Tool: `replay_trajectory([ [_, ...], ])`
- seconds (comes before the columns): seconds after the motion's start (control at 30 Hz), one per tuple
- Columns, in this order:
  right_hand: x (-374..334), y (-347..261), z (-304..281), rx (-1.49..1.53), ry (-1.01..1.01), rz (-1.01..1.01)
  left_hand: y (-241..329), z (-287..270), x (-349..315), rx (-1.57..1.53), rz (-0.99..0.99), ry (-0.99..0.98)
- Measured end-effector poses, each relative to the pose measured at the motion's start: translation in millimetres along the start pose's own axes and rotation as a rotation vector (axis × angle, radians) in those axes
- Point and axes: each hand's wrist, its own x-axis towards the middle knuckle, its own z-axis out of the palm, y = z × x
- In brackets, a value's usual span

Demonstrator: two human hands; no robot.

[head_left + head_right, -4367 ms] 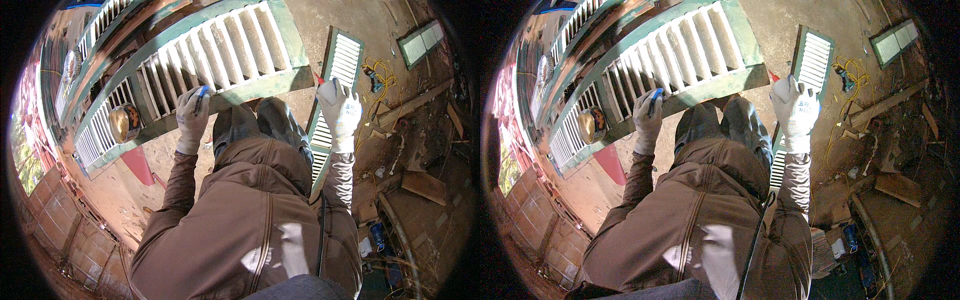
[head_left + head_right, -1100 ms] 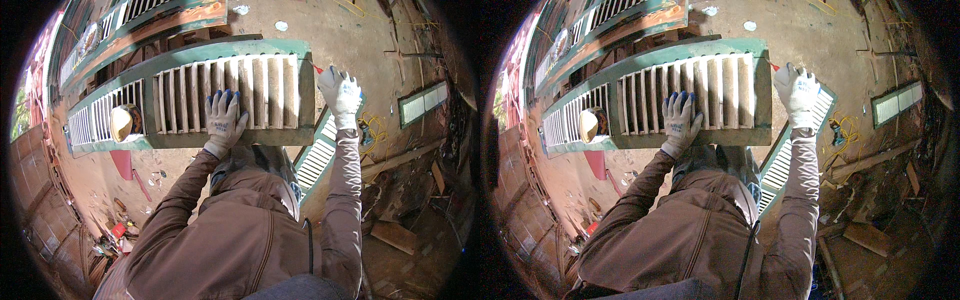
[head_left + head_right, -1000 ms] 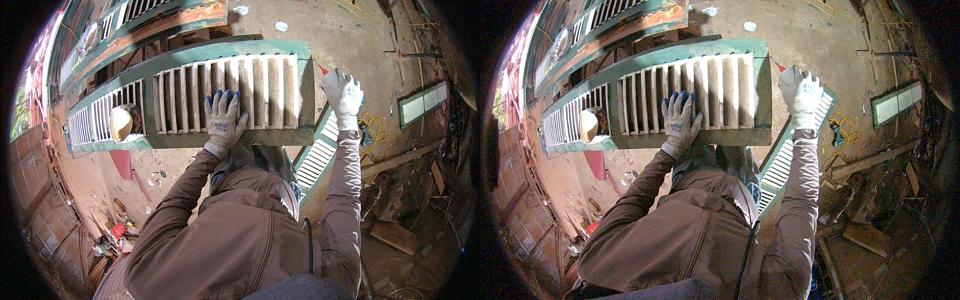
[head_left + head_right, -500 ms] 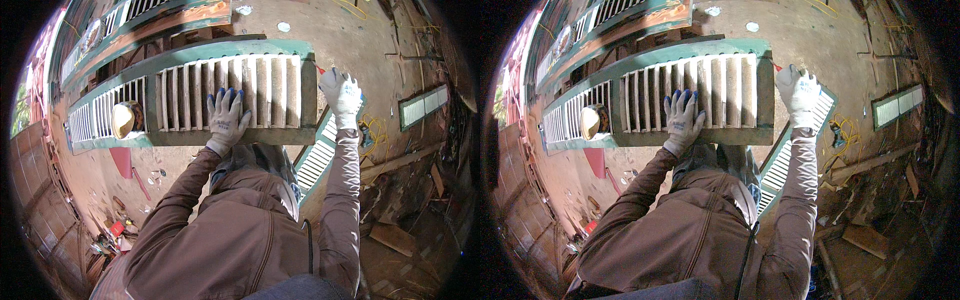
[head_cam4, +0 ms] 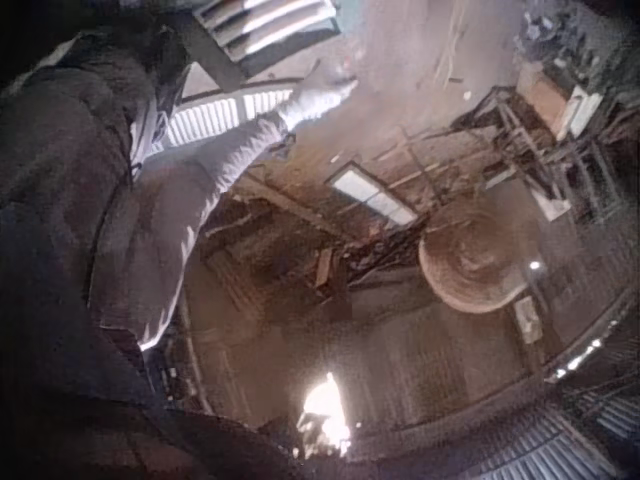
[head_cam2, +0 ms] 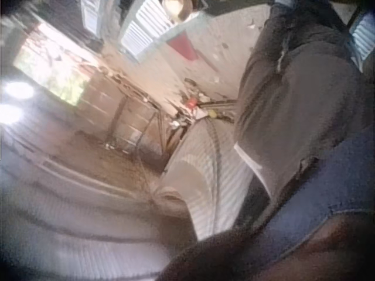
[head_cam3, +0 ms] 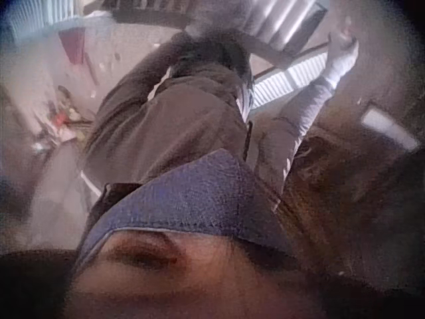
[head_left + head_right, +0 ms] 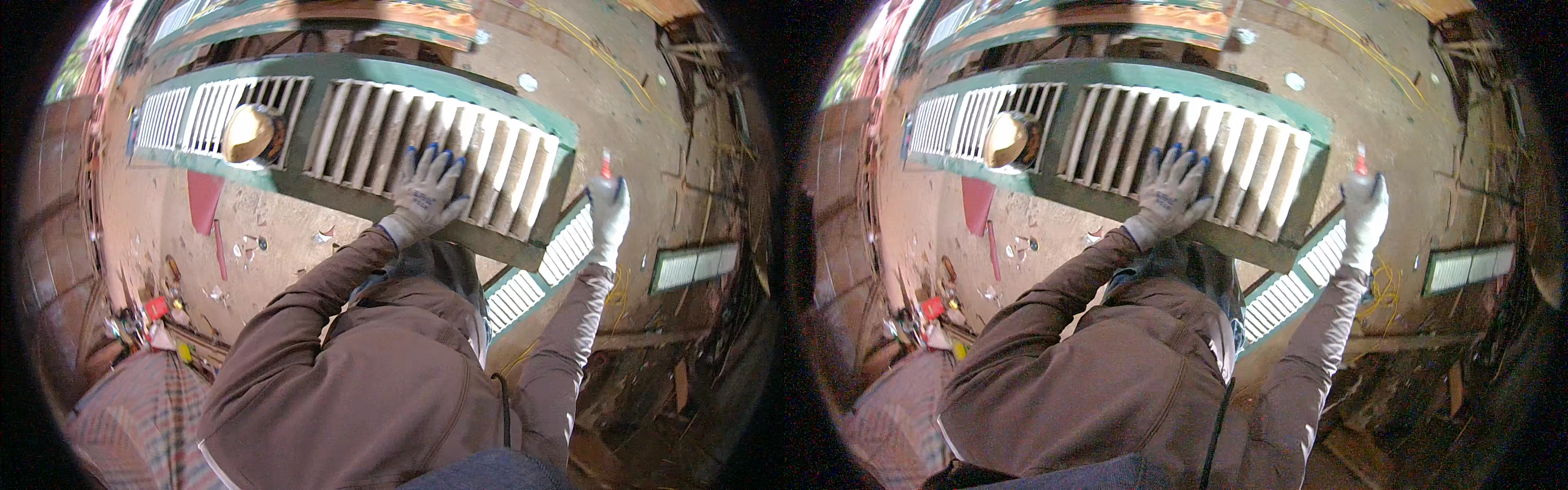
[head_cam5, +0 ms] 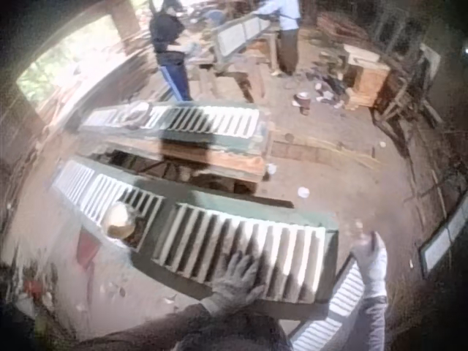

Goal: The person sands a green wooden shutter with an orbital sander, then applies a brown paste filler with a putty knife to fill holes and imperfections. The person also applies glue from a bottle to the slats and wipes the surface with a cloth.

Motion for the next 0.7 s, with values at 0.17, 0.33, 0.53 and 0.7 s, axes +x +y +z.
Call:
replay_trajectory([
  [0.17, 27.1, -2.6, 25.5, 0.655, 0.025, -0.034, 14.0, -25.4, -18.8, -0.188, 0.001, -0.004],
  [0.33, 39.4, -28.6, 68.8, 0.661, 0.047, -0.136, 12.8, -46.1, -65.5, -0.279, -0.081, 0.091],
  [0.53, 24.3, -26.3, 43.6, 0.376, -0.045, -0.128, -47.1, -69.1, -133.3, -0.343, -0.206, 0.176],
  [0.7, -36.6, -94.5, 31.1, 0.407, 0.101, -0.157, -103.3, -62.2, -202.2, -0.212, -0.114, 0.195],
])
